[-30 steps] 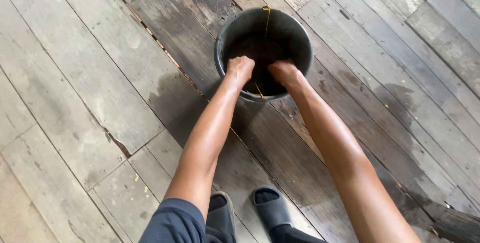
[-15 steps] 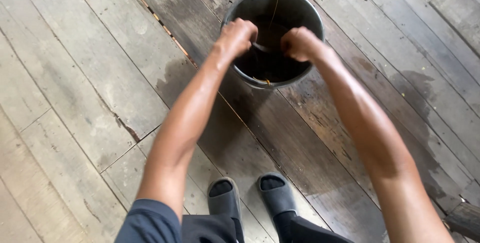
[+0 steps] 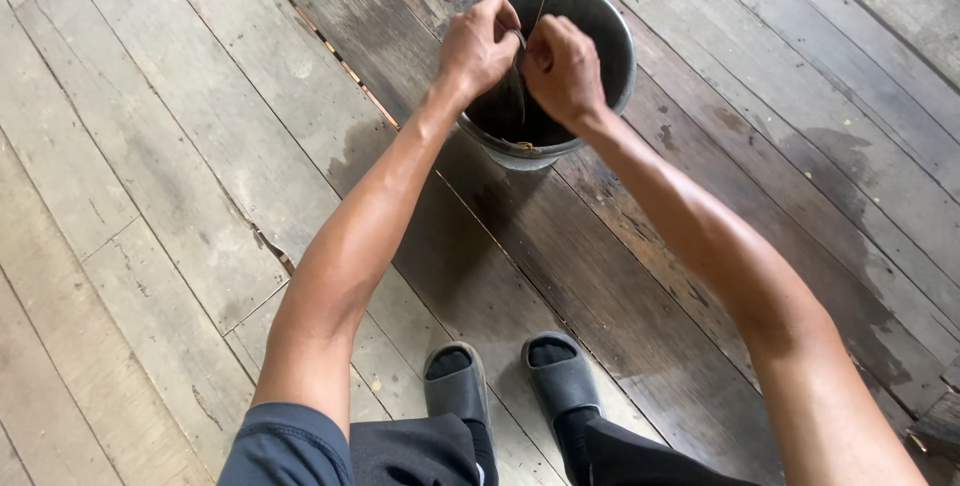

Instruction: The person wrings a cloth in a bucket of water and wipes a wooden floor. They repeatedly dip the cloth into the bucket, wring it out, and wipe a section of the floor near a black object.

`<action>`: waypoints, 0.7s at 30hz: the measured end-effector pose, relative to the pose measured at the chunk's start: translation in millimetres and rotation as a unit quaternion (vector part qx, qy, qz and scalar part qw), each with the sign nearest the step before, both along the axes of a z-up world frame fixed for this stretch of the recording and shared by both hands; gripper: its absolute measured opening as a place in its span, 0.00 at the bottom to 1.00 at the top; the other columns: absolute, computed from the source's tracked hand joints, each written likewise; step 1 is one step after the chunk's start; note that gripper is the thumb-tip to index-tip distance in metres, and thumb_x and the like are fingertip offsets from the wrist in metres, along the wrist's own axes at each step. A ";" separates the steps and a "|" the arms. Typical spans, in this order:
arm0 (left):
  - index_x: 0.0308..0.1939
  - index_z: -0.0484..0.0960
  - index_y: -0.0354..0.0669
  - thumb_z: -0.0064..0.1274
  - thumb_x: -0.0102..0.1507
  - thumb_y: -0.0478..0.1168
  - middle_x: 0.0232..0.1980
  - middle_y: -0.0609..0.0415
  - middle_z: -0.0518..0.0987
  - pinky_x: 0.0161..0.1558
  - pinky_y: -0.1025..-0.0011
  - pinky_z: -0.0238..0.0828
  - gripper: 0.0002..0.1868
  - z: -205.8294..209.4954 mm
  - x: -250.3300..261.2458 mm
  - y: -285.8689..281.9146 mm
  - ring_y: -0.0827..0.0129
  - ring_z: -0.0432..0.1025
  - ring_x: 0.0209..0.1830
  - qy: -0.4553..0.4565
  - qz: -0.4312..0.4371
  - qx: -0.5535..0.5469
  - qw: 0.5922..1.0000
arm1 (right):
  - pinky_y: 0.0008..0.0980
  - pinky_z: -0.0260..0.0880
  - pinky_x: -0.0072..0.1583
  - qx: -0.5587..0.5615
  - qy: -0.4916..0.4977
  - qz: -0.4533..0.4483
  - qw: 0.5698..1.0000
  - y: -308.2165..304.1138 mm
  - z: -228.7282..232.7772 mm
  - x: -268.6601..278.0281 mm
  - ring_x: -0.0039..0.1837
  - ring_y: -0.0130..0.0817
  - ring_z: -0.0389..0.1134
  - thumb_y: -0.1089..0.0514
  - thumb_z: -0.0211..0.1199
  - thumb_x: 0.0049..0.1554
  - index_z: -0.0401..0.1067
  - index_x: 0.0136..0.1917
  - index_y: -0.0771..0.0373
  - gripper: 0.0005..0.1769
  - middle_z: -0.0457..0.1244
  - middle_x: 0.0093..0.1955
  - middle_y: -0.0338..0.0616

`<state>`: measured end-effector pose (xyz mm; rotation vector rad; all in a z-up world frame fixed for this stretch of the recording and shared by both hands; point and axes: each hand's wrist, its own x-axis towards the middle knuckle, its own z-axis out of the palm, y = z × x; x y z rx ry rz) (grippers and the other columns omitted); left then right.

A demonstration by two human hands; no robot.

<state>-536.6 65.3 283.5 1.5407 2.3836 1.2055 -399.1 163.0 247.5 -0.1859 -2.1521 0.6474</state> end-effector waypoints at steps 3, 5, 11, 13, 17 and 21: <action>0.38 0.74 0.49 0.51 0.58 0.29 0.35 0.59 0.82 0.27 0.76 0.80 0.10 -0.7 -0.3 4.0 0.73 0.78 0.29 -0.029 0.030 0.080 0.996 | 0.35 0.57 0.36 0.015 -0.077 -0.035 0.996 -19.7 3.9 9.8 0.36 0.31 0.58 0.54 0.68 0.57 0.68 0.38 0.59 0.12 0.61 0.37 0.38; 0.38 0.77 0.52 0.51 0.59 0.28 0.33 0.61 0.83 0.23 0.78 0.78 0.11 3.9 4.4 3.1 0.76 0.77 0.26 -0.060 0.044 0.083 0.994 | 0.41 0.56 0.43 -0.009 -0.178 -0.044 0.983 -16.0 -5.2 10.7 0.44 0.37 0.60 0.47 0.69 0.55 0.66 0.41 0.56 0.16 0.62 0.42 0.38; 0.39 0.88 0.48 0.56 0.58 0.31 0.40 0.56 0.88 0.42 0.77 0.84 0.10 0.0 -9.0 -1.6 0.72 0.83 0.38 -0.023 0.007 0.063 0.998 | 0.45 0.67 0.36 -0.046 -0.191 -0.075 0.978 20.5 -20.6 11.3 0.36 0.44 0.71 0.71 0.50 0.52 0.73 0.40 0.58 0.13 0.70 0.35 0.45; 0.44 0.86 0.43 0.59 0.58 0.30 0.43 0.48 0.87 0.41 0.76 0.86 0.11 -5.5 -17.2 -7.9 0.66 0.83 0.39 0.062 -0.037 0.041 0.997 | 0.32 0.77 0.28 -0.024 -0.135 -0.069 0.988 40.8 -12.2 16.4 0.31 0.36 0.74 0.75 0.48 0.58 0.81 0.46 0.62 0.21 0.73 0.38 0.49; 0.44 0.83 0.46 0.60 0.61 0.34 0.44 0.49 0.80 0.30 0.73 0.80 0.08 -6.0 -22.6 -14.3 0.63 0.77 0.39 0.150 -0.009 -0.043 0.988 | 0.21 0.74 0.30 0.093 -0.054 -0.070 0.992 67.0 9.5 23.8 0.33 0.31 0.76 0.73 0.55 0.62 0.81 0.51 0.68 0.14 0.75 0.40 0.52; 0.45 0.72 0.41 0.45 0.69 0.32 0.41 0.48 0.81 0.33 0.74 0.87 0.02 14.3 -18.8 -15.2 0.64 0.80 0.35 0.007 -0.123 0.071 0.990 | 0.22 0.81 0.38 0.035 -0.011 -0.085 0.996 85.5 22.7 19.7 0.39 0.32 0.77 0.73 0.58 0.62 0.79 0.51 0.67 0.10 0.74 0.45 0.52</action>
